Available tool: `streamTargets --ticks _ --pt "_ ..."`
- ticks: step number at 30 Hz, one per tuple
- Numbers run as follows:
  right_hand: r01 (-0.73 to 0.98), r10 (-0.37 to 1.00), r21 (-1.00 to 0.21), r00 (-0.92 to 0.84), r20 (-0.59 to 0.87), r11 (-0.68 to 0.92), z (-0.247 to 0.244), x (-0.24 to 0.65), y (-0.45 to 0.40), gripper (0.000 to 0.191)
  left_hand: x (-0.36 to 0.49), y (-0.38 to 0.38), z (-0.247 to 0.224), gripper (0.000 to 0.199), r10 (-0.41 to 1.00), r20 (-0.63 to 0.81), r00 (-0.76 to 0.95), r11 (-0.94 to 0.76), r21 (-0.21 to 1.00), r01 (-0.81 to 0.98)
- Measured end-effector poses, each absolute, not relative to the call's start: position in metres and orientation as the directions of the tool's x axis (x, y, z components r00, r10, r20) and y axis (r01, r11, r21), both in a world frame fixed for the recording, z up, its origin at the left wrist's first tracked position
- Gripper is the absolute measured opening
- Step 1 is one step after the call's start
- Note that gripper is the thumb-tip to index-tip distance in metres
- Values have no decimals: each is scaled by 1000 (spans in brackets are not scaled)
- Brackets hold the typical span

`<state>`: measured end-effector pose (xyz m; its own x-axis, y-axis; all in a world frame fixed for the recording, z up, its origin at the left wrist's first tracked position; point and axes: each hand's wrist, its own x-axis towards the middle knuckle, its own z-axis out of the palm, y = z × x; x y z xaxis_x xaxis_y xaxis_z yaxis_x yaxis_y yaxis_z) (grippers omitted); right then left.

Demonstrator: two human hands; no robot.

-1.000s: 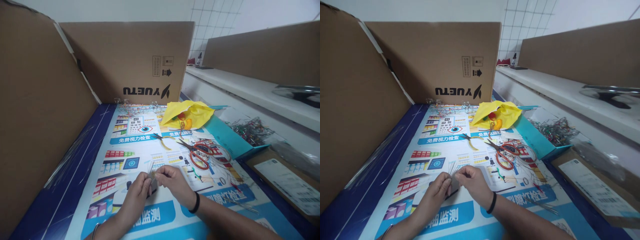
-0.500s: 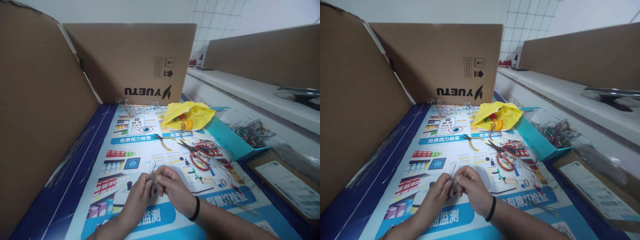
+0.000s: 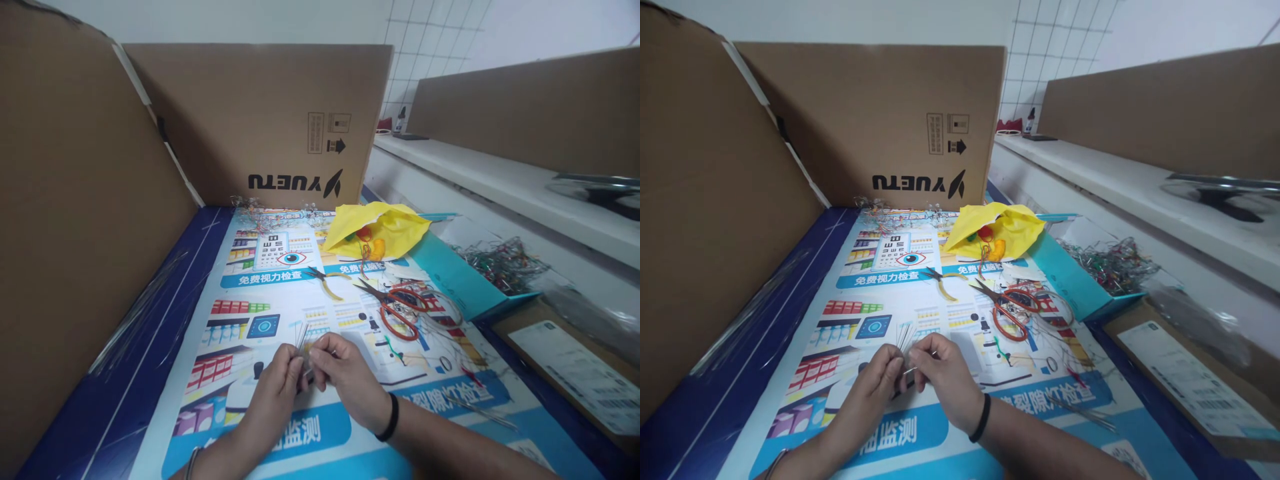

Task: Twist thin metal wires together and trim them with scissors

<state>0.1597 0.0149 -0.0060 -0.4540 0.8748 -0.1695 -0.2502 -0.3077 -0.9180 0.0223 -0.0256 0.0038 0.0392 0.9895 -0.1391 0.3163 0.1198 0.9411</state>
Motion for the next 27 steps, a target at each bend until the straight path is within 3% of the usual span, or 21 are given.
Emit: streamTargets --ticks 10,21,27 --pt "-232 877 -927 -452 -165 -294 -7 158 16 20 23 -25 5 26 987 -150 49 128 942 312" --pt "-320 893 -896 -421 -157 -309 0 159 12 13 23 -25 6 27 987 -140 75 113 951 288" --pt "-335 897 -897 -421 -132 -289 -2 157 12 20 23 -25 9 28 988 -120 93 85 945 316"
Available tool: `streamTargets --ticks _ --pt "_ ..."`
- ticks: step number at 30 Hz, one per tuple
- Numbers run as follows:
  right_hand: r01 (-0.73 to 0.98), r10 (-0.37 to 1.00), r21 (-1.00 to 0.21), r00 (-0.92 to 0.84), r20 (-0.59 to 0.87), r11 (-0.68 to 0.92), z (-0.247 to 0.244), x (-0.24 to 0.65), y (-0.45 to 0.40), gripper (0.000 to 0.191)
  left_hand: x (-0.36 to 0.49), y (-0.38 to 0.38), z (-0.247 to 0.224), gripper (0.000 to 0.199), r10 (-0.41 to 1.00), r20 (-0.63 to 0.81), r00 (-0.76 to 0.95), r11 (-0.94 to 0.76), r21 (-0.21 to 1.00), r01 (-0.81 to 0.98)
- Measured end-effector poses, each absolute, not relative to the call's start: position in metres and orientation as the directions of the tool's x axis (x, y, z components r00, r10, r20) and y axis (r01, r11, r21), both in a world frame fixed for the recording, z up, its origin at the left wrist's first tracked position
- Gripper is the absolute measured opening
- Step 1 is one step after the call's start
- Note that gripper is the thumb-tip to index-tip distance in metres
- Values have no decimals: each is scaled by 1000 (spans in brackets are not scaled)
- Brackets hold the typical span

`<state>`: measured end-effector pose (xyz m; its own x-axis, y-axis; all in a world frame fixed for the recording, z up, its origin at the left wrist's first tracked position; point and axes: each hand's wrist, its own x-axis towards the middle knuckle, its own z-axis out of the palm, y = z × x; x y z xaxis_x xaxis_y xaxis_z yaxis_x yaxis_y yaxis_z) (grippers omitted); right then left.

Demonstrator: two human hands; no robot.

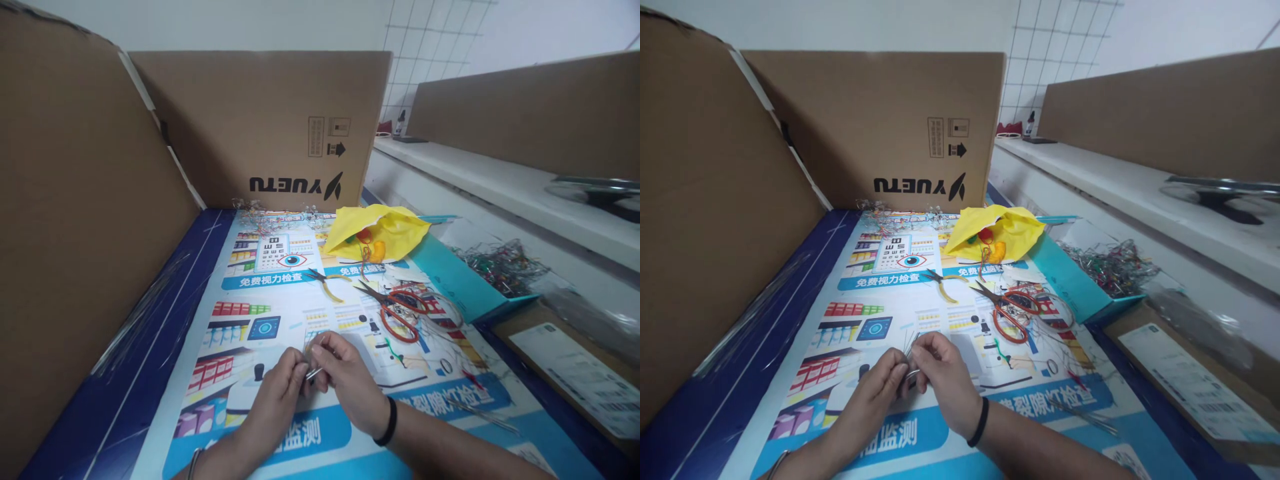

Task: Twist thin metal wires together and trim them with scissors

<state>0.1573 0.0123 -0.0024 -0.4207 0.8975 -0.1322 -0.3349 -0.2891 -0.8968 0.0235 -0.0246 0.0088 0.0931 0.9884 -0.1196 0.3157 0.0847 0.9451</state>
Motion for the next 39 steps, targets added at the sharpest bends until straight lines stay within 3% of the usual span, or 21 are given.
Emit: streamTargets --ticks 14,20,39 --pt "-285 916 -922 -374 -145 -263 -2 157 14 18 22 -26 7 29 984 -149 94 122 961 246" --pt "-340 903 -892 -405 -147 -298 -3 158 12 14 21 -26 7 29 983 -155 101 126 960 250" --pt "-268 904 -918 -391 -172 -291 0 157 13 23 22 -26 6 29 983 -152 107 120 958 261"
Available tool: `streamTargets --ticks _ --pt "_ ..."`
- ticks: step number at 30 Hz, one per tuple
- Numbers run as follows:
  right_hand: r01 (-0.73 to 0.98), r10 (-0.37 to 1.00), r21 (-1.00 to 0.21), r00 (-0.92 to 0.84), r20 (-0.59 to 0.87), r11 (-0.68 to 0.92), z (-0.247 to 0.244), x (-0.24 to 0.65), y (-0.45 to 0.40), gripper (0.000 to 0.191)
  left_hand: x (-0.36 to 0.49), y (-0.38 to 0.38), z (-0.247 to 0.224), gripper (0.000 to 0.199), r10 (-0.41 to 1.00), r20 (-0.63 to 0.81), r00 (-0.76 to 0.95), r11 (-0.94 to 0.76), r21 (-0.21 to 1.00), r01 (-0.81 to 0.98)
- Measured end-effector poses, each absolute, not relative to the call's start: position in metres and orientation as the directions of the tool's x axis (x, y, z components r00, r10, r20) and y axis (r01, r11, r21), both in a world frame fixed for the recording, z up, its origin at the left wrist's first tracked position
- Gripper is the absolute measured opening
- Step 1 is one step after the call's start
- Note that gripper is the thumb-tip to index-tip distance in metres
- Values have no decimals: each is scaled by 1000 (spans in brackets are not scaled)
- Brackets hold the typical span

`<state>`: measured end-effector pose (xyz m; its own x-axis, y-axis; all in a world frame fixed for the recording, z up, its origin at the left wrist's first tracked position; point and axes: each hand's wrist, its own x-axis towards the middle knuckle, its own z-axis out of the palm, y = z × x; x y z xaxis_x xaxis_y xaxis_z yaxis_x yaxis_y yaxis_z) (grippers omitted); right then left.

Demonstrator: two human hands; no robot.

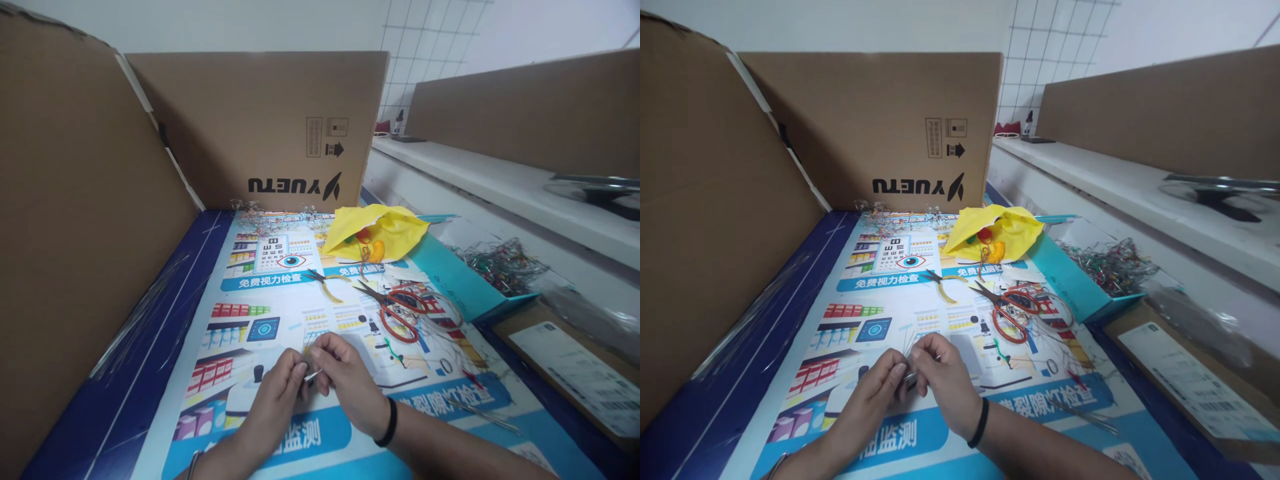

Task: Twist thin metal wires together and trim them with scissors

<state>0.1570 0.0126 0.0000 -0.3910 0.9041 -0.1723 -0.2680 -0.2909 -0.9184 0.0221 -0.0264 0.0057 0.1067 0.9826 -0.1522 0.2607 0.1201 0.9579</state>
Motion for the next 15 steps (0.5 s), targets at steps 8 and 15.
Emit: streamTargets --ticks 8,15 --pt "-255 905 -922 -388 -176 -289 0 157 12 23 23 -27 9 27 981 -167 97 143 966 215" --pt "-259 912 -926 -375 -166 -275 -3 157 12 20 23 -27 10 28 976 -192 103 166 961 222"
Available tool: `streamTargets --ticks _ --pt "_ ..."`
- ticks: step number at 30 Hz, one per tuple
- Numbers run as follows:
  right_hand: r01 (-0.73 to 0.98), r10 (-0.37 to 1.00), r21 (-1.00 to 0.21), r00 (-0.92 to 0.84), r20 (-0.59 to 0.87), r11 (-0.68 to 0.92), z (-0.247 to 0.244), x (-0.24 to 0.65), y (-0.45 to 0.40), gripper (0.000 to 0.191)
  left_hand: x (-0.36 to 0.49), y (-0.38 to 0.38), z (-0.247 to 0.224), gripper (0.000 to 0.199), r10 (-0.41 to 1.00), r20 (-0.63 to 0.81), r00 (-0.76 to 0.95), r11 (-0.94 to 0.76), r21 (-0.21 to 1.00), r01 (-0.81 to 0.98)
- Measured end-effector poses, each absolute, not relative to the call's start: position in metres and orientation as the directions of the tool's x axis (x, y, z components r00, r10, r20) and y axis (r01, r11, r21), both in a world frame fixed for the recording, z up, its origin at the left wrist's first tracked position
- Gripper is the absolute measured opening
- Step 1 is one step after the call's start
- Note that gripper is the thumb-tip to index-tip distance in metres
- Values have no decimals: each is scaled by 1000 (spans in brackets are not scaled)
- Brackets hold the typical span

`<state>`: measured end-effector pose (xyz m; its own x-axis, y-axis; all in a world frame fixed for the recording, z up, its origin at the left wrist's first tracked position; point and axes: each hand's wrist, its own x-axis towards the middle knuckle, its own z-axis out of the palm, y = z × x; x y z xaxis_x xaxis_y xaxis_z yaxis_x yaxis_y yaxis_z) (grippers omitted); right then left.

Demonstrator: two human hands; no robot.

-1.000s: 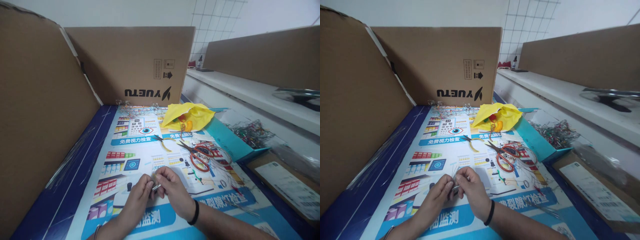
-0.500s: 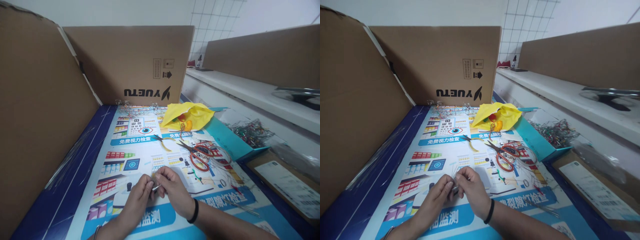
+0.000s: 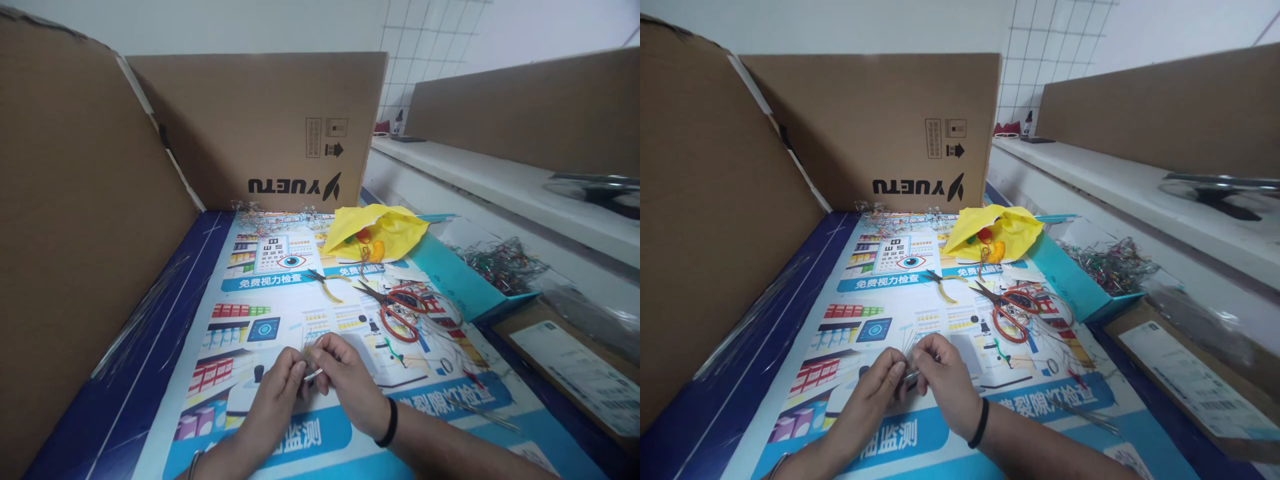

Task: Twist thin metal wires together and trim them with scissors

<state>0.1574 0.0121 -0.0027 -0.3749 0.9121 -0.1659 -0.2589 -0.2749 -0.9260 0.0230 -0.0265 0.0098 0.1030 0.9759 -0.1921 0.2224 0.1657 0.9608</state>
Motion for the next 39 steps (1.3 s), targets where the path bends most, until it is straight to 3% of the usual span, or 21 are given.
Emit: streamTargets --ticks 28,39 --pt "-289 908 -915 -389 -156 -281 -3 158 12 10 24 -26 9 28 979 -179 100 148 955 257" --pt "-276 900 -912 -400 -176 -302 -1 157 14 23 24 -26 8 27 983 -149 106 114 952 284"
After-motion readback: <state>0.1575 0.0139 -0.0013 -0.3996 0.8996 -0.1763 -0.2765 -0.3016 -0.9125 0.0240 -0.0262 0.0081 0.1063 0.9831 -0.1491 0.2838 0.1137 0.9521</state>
